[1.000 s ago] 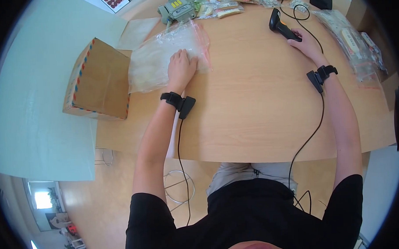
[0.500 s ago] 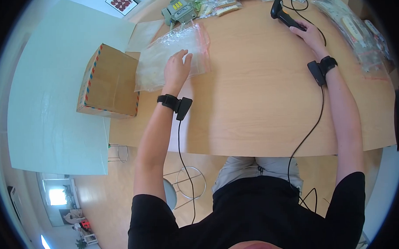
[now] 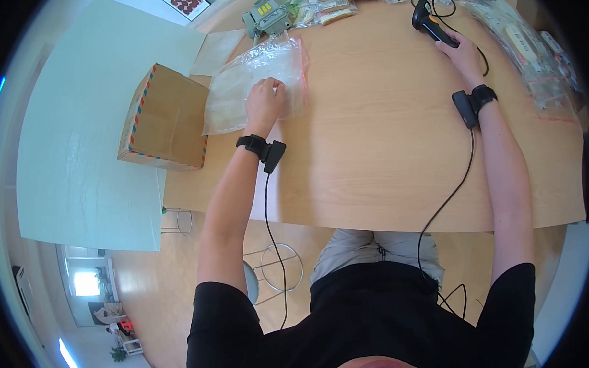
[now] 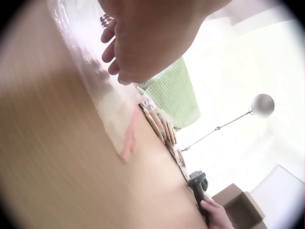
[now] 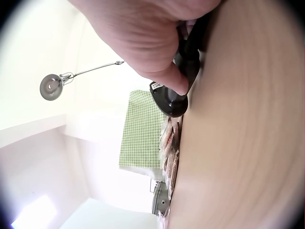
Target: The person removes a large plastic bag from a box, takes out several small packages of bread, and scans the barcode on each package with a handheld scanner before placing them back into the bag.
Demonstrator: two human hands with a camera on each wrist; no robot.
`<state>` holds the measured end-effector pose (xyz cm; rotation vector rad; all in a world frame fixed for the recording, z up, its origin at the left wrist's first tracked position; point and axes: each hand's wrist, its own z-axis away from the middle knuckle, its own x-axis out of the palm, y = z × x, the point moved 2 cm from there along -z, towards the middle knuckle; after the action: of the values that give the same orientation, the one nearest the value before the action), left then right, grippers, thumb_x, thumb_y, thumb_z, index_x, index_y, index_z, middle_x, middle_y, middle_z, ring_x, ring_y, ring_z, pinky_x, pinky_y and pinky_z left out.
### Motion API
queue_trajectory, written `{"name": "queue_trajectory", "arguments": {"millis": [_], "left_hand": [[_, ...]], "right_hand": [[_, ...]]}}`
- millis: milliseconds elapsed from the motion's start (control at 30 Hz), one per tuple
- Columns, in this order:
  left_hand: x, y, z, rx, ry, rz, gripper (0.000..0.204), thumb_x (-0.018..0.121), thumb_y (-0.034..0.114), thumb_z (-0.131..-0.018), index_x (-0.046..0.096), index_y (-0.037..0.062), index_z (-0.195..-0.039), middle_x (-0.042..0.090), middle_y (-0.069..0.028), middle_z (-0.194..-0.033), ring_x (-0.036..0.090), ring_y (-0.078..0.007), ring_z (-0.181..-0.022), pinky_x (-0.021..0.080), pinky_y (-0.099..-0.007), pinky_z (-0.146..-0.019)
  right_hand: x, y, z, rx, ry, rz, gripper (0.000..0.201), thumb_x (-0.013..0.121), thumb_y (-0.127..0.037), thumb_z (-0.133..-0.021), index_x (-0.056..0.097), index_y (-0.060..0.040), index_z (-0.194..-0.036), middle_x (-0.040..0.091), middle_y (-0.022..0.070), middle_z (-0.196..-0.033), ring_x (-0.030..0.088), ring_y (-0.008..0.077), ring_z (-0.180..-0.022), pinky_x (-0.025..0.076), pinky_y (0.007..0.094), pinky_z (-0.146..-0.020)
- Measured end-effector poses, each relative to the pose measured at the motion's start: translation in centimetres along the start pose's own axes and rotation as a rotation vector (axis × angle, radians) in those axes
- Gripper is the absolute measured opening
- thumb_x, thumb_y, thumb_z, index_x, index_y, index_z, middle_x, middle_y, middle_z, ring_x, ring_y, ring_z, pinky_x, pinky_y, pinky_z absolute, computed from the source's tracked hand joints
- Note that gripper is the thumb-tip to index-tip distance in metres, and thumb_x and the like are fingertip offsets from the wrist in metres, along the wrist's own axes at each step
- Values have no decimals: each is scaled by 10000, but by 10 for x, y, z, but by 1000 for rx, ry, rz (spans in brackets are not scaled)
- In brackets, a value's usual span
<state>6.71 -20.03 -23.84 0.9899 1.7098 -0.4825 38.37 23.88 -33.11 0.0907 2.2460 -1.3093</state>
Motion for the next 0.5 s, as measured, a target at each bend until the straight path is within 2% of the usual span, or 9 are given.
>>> {"name": "queue_trajectory", "arguments": {"millis": [167,367,500], "left_hand": [[11,4,4,46,42,-45,316,717,387,-952,774,83,-1014,743,-183,-1096,703,-375,-1057,561,-477,-890],[6,6,-2,-48,-13,17,283,707,337,-962,757,63,-1010,738,-156,-1054,709,-372,-974,566,-473,-843],[-5,33,-5,-8,25,102,225,710,284,-959,755,67,-995,739,-148,-1032,711,-371,-929,565,-470,-810]], "right_hand": [[-2,0,1,0,8,-24,583,850,-347,-848,733,-50,-1336,791,140,-1185,752,259,-1088,550,360,-972],[-7,-9,7,-18,20,63,579,834,-360,-863,731,-44,-1336,789,148,-1181,749,272,-1096,545,372,-993],[-7,-12,10,-6,21,52,580,836,-367,-853,735,-44,-1324,791,156,-1170,751,286,-1089,551,382,-988]]}}
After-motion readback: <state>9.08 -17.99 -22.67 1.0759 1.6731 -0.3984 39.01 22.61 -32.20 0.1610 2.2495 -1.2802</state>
